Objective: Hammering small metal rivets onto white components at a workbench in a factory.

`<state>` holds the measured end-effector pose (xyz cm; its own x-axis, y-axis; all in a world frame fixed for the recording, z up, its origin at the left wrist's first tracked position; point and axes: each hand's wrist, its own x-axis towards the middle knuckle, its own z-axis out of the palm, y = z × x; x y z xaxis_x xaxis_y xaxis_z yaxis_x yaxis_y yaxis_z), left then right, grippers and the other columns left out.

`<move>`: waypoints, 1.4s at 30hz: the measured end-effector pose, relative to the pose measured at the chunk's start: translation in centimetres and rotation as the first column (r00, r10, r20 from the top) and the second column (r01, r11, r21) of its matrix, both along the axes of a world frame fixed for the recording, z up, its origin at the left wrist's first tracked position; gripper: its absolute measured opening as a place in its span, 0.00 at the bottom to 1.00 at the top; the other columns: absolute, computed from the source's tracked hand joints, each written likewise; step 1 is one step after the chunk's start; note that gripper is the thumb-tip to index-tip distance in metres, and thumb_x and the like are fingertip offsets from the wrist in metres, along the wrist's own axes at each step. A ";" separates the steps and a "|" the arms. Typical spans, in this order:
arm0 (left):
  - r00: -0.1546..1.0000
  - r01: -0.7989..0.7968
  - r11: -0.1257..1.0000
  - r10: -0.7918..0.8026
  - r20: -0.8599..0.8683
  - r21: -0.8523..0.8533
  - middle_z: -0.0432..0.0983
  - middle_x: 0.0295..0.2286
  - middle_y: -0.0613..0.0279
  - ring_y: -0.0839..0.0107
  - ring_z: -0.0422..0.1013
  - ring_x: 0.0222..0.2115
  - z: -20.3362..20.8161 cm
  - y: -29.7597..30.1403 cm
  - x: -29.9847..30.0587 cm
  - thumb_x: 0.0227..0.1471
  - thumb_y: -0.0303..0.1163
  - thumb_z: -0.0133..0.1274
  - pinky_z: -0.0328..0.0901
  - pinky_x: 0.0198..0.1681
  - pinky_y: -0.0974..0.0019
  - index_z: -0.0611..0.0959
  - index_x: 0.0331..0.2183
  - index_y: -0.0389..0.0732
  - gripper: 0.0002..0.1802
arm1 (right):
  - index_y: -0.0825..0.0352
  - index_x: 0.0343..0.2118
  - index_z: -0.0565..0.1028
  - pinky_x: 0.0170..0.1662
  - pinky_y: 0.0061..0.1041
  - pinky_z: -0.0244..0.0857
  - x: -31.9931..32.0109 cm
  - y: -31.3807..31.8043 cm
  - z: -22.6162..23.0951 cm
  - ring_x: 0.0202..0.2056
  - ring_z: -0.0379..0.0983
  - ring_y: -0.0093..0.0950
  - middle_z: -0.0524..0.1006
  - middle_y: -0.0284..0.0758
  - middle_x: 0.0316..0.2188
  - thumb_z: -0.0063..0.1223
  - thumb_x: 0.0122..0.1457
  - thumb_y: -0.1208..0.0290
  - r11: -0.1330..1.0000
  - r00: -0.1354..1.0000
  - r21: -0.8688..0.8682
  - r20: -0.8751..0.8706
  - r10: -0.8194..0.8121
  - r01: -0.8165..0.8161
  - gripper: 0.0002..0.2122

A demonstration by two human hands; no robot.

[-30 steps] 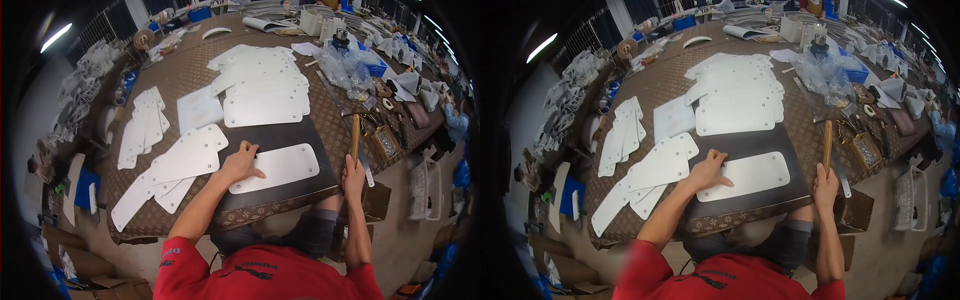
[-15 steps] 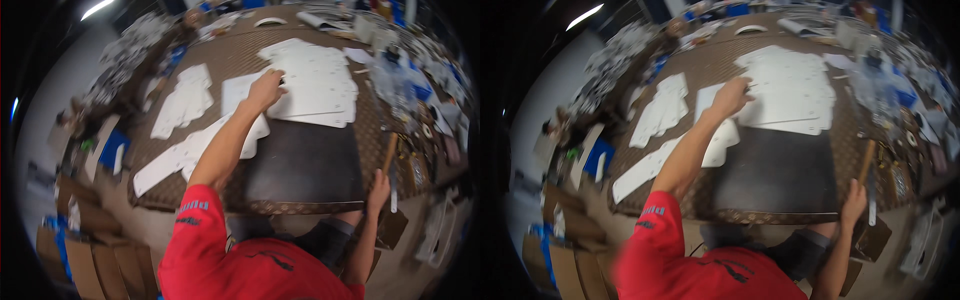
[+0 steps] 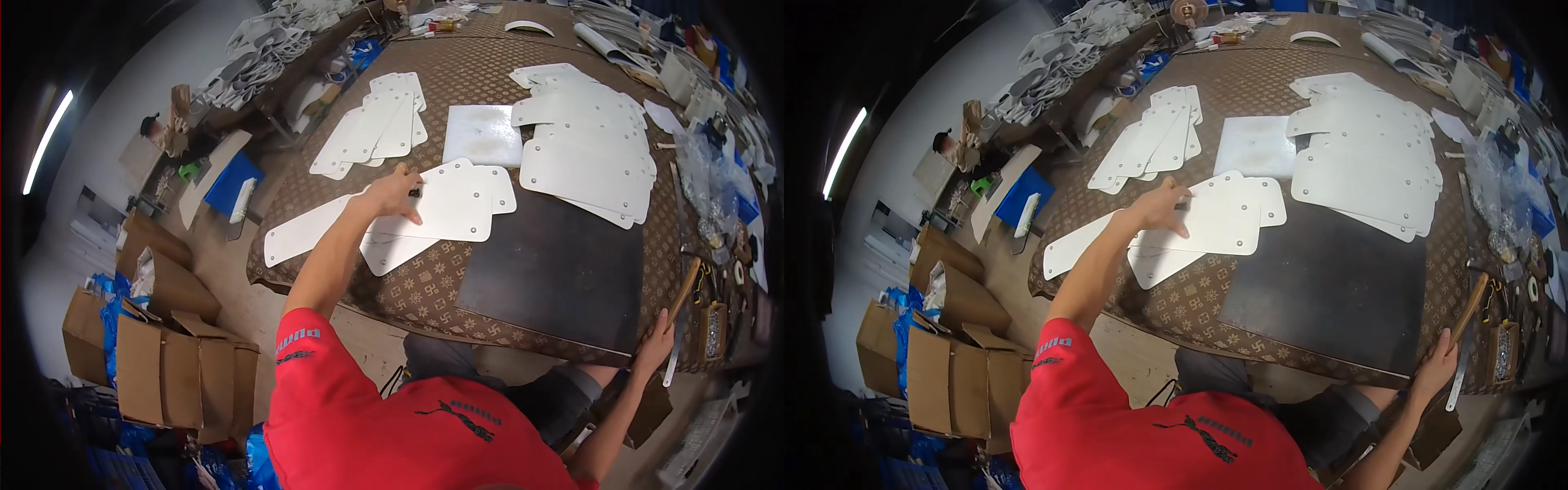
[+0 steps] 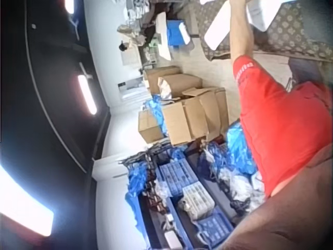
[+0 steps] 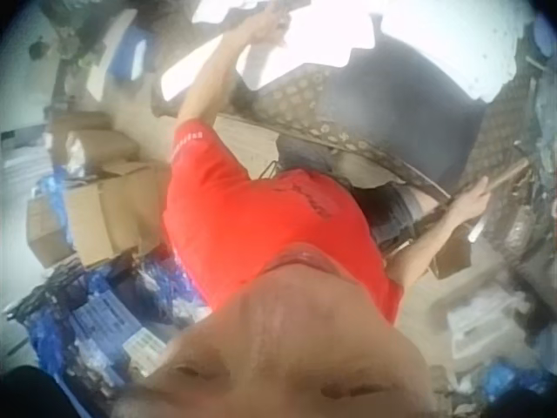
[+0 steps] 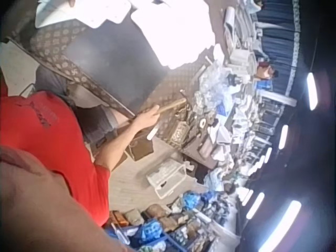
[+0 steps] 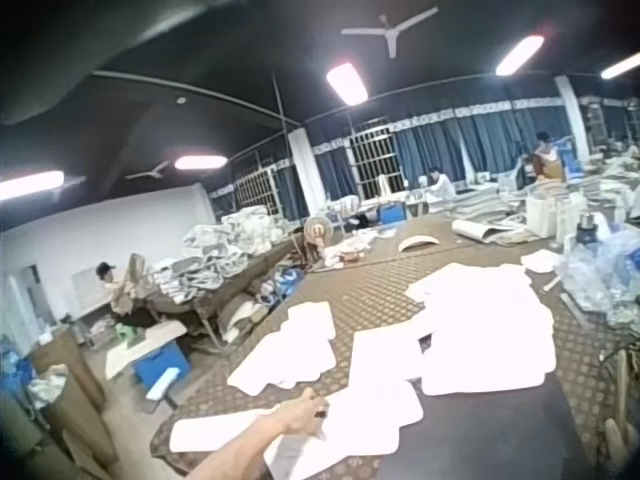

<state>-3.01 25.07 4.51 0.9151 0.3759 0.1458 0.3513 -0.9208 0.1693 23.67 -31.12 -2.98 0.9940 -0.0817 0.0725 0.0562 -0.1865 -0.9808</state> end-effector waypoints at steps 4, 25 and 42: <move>0.997 -0.068 0.973 0.056 -0.058 -0.223 0.80 0.29 0.52 0.55 0.77 0.36 5.0 0.3 0.8 0.45 0.41 0.70 0.68 0.40 0.53 0.84 0.37 0.38 0.21 | 0.59 0.24 0.65 0.16 0.20 0.43 -0.5 0.4 0.7 0.14 0.51 0.13 0.58 0.21 0.15 0.51 0.69 0.55 1.000 1.000 0.016 0.001 -0.010 0.010 0.18; 0.932 0.228 0.389 0.180 0.316 -0.893 0.76 0.22 0.67 0.81 0.72 0.26 -1.2 -17.0 10.7 0.51 0.34 0.65 0.65 0.31 0.73 0.85 0.36 0.33 0.14 | 0.58 0.26 0.64 0.13 0.18 0.47 -5.7 -1.5 2.8 0.12 0.54 0.13 0.59 0.21 0.15 0.48 0.70 0.55 0.999 0.995 0.030 -0.093 0.023 -0.021 0.17; 0.923 0.236 0.481 0.162 0.350 -0.844 0.78 0.30 0.64 0.76 0.74 0.29 -2.6 -17.0 7.6 0.49 0.28 0.65 0.67 0.38 0.70 0.86 0.36 0.34 0.10 | 0.66 0.38 0.71 0.15 0.15 0.47 -15.6 7.1 14.8 0.13 0.56 0.13 0.64 0.23 0.17 0.52 0.67 0.66 0.910 0.924 -0.189 0.030 0.381 -0.369 0.08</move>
